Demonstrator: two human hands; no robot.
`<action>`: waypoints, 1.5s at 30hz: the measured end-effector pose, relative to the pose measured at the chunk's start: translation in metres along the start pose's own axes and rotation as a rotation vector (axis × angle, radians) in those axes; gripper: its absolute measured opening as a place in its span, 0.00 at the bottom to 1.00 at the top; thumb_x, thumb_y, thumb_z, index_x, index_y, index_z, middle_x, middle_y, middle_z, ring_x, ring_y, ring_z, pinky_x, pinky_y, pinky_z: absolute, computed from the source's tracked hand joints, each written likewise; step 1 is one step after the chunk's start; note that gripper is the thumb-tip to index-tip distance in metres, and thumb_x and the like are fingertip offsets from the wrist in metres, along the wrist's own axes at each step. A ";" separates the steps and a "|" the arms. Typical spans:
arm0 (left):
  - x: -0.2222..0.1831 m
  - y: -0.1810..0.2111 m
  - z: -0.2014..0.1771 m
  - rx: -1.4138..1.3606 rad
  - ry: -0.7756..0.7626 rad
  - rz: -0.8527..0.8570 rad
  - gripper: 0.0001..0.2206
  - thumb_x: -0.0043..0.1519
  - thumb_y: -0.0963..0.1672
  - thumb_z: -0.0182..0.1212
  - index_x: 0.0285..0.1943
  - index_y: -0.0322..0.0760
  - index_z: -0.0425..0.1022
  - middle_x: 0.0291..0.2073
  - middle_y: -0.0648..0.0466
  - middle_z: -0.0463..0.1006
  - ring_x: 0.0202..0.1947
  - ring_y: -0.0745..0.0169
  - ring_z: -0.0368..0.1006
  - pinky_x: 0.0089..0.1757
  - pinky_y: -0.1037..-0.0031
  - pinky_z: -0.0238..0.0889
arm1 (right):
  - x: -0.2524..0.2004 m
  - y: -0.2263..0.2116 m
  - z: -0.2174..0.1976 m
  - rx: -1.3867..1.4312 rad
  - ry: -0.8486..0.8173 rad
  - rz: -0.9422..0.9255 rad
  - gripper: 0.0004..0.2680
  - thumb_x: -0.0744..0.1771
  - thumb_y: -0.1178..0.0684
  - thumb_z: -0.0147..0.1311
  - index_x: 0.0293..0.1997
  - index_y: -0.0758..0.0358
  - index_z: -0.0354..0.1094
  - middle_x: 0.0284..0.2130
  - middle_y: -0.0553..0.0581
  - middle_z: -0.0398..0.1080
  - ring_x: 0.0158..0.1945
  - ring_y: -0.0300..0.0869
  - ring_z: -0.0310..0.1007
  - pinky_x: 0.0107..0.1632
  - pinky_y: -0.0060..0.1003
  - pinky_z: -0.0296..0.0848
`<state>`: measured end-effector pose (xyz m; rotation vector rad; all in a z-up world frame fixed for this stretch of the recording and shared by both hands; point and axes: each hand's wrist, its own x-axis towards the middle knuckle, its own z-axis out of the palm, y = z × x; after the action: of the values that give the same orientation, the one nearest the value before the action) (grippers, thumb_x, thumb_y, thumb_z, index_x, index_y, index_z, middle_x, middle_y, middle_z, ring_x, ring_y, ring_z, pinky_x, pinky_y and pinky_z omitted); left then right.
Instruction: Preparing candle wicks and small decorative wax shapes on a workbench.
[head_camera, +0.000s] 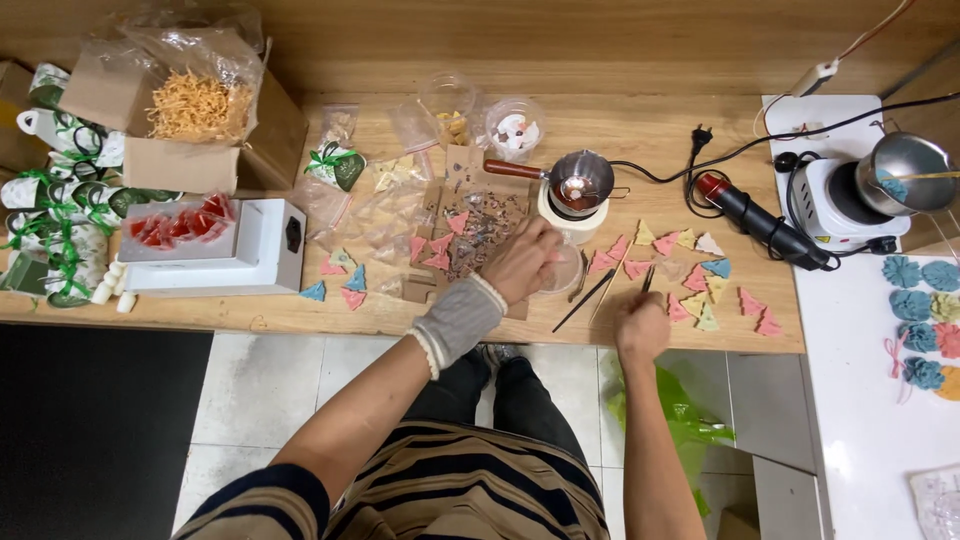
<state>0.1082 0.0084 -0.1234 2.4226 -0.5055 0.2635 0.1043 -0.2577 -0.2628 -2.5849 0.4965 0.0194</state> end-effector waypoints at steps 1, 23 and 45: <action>-0.001 0.002 -0.001 -0.001 -0.002 0.001 0.19 0.56 0.40 0.66 0.57 0.31 0.72 0.50 0.43 0.69 0.55 0.43 0.68 0.56 0.58 0.64 | -0.005 -0.007 -0.017 -0.001 0.000 0.002 0.10 0.67 0.48 0.58 0.50 0.60 0.73 0.42 0.67 0.77 0.48 0.61 0.77 0.50 0.53 0.73; -0.022 0.010 -0.016 -0.200 0.097 -0.166 0.26 0.55 0.39 0.66 0.66 0.35 0.70 0.54 0.42 0.74 0.53 0.41 0.73 0.55 0.60 0.68 | -0.007 -0.053 0.025 -0.257 -0.244 -0.090 0.13 0.64 0.40 0.60 0.42 0.59 0.80 0.40 0.66 0.78 0.45 0.57 0.79 0.48 0.50 0.76; -0.009 0.007 -0.009 -0.249 -0.035 -0.187 0.45 0.51 0.39 0.72 0.79 0.45 0.49 0.51 0.44 0.82 0.49 0.41 0.79 0.52 0.59 0.71 | -0.002 -0.086 -0.125 0.789 -0.336 -0.517 0.10 0.68 0.59 0.53 0.25 0.68 0.65 0.27 0.47 0.75 0.34 0.28 0.71 0.32 0.27 0.65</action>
<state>0.0962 0.0123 -0.1153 2.2154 -0.3035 0.0732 0.1233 -0.2478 -0.1129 -1.8058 -0.2609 0.0645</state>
